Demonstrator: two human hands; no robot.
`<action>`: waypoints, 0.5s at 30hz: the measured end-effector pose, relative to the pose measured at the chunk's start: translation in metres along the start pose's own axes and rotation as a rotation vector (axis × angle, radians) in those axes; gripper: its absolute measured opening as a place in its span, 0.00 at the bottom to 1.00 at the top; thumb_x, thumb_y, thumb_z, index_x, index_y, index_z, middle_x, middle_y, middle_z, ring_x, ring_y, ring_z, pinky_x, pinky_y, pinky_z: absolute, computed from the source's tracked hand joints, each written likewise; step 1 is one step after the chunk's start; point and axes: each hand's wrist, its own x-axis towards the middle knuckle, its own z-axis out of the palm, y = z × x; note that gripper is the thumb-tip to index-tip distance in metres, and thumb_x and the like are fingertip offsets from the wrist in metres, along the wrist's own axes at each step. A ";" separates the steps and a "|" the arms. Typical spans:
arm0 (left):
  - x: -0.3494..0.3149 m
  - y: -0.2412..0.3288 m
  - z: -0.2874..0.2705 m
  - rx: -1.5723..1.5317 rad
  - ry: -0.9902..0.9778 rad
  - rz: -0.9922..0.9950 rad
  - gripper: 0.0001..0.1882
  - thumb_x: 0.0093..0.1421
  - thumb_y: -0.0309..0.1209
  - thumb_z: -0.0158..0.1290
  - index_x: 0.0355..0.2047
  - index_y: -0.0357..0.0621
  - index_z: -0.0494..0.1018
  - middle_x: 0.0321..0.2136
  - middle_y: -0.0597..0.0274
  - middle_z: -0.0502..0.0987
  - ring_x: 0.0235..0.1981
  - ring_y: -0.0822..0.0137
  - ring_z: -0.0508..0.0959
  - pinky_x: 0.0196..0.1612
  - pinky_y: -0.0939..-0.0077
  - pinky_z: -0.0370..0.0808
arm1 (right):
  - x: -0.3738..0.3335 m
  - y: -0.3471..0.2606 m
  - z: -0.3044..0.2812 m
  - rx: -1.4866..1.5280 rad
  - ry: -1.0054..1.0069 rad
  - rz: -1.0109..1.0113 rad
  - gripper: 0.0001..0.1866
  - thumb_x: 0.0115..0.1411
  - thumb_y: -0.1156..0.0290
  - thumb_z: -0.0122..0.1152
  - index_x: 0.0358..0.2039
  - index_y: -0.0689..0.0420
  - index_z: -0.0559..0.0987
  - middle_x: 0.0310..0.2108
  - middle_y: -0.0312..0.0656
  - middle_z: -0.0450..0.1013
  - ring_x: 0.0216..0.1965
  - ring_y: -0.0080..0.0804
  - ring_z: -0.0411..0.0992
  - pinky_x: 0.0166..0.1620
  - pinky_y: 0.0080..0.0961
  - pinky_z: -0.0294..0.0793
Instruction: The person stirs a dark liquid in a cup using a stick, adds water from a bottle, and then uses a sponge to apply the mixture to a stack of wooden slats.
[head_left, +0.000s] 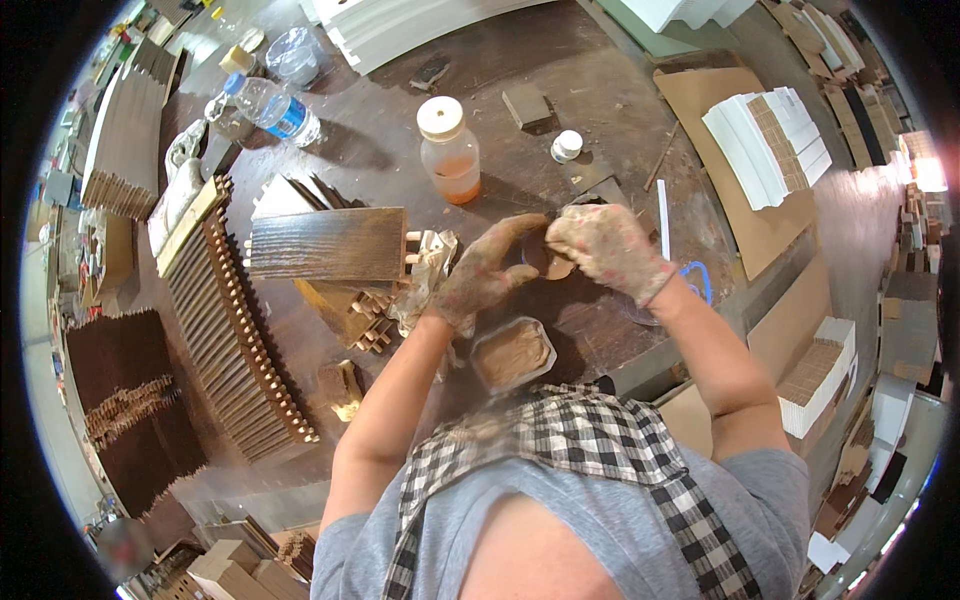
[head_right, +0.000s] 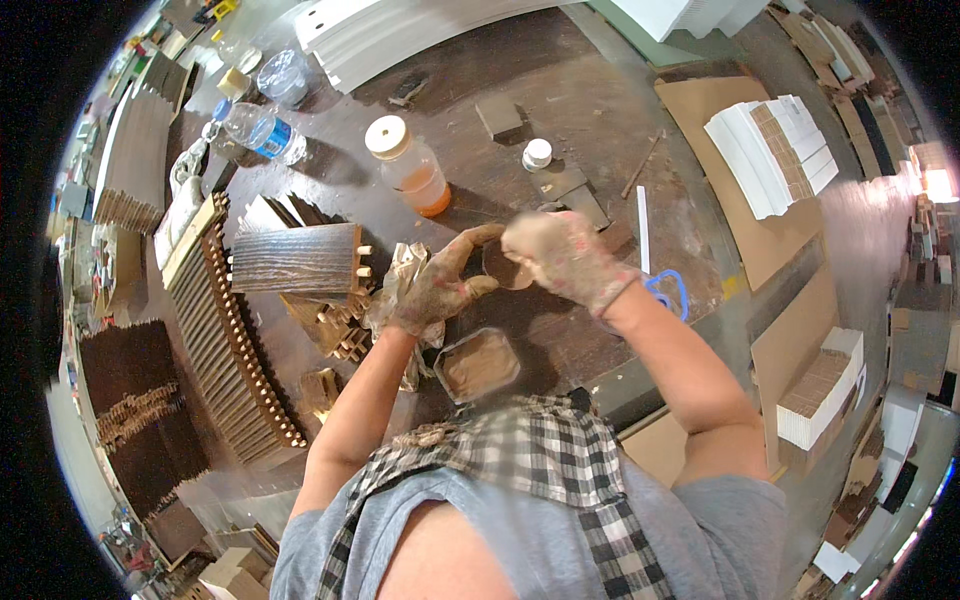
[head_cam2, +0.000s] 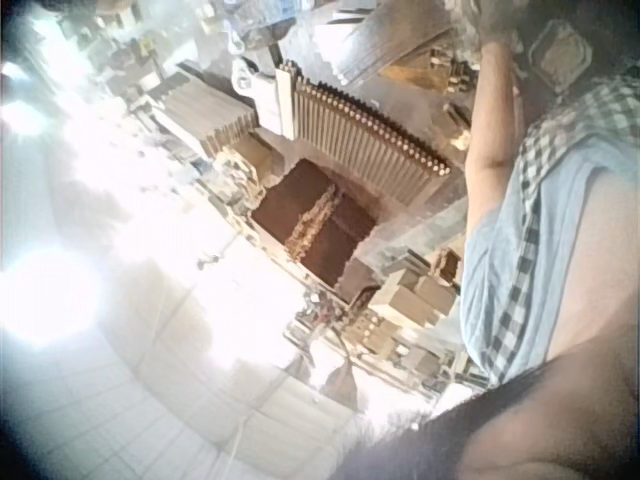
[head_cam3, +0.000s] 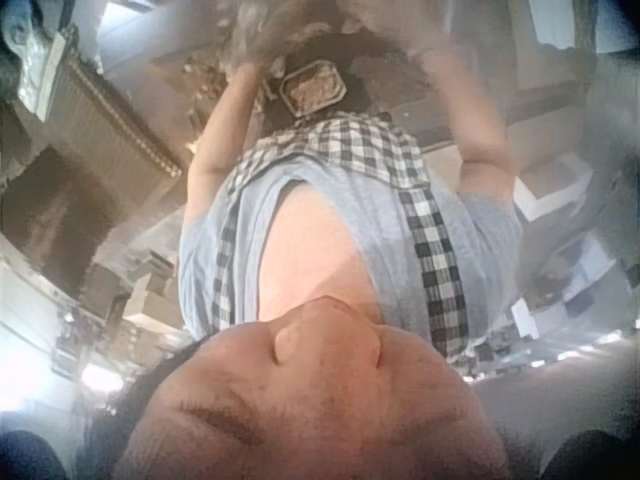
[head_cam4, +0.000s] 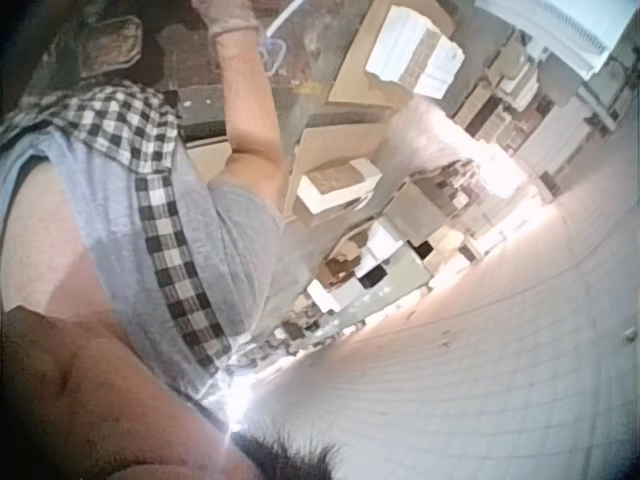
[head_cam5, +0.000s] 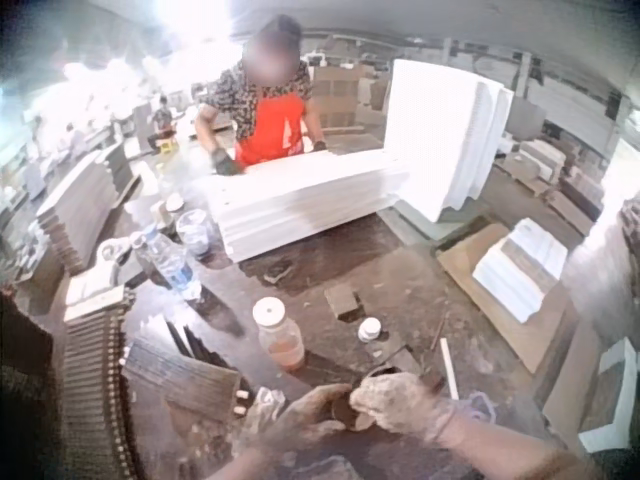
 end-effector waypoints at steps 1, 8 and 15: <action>0.000 0.003 0.003 0.022 0.006 0.010 0.42 0.55 0.37 0.69 0.66 0.40 0.62 0.61 0.55 0.70 0.65 0.64 0.66 0.67 0.66 0.63 | 0.001 0.002 0.017 -0.030 0.027 -0.021 0.03 0.56 0.70 0.58 0.27 0.52 0.75 0.26 0.42 0.74 0.32 0.41 0.77 0.35 0.34 0.77; -0.003 0.009 0.018 0.264 0.124 0.030 0.42 0.46 0.35 0.71 0.61 0.41 0.67 0.57 0.47 0.74 0.59 0.48 0.74 0.61 0.60 0.71 | -0.007 0.007 -0.004 -0.053 -0.195 -0.006 0.02 0.56 0.69 0.60 0.29 0.51 0.79 0.29 0.40 0.78 0.33 0.36 0.80 0.38 0.33 0.79; 0.002 0.019 0.015 0.212 0.094 0.080 0.41 0.47 0.34 0.71 0.60 0.38 0.67 0.54 0.47 0.75 0.56 0.48 0.75 0.60 0.61 0.72 | -0.009 -0.021 0.013 -0.050 -0.097 0.074 0.04 0.54 0.71 0.58 0.27 0.56 0.75 0.25 0.45 0.77 0.29 0.41 0.80 0.32 0.34 0.79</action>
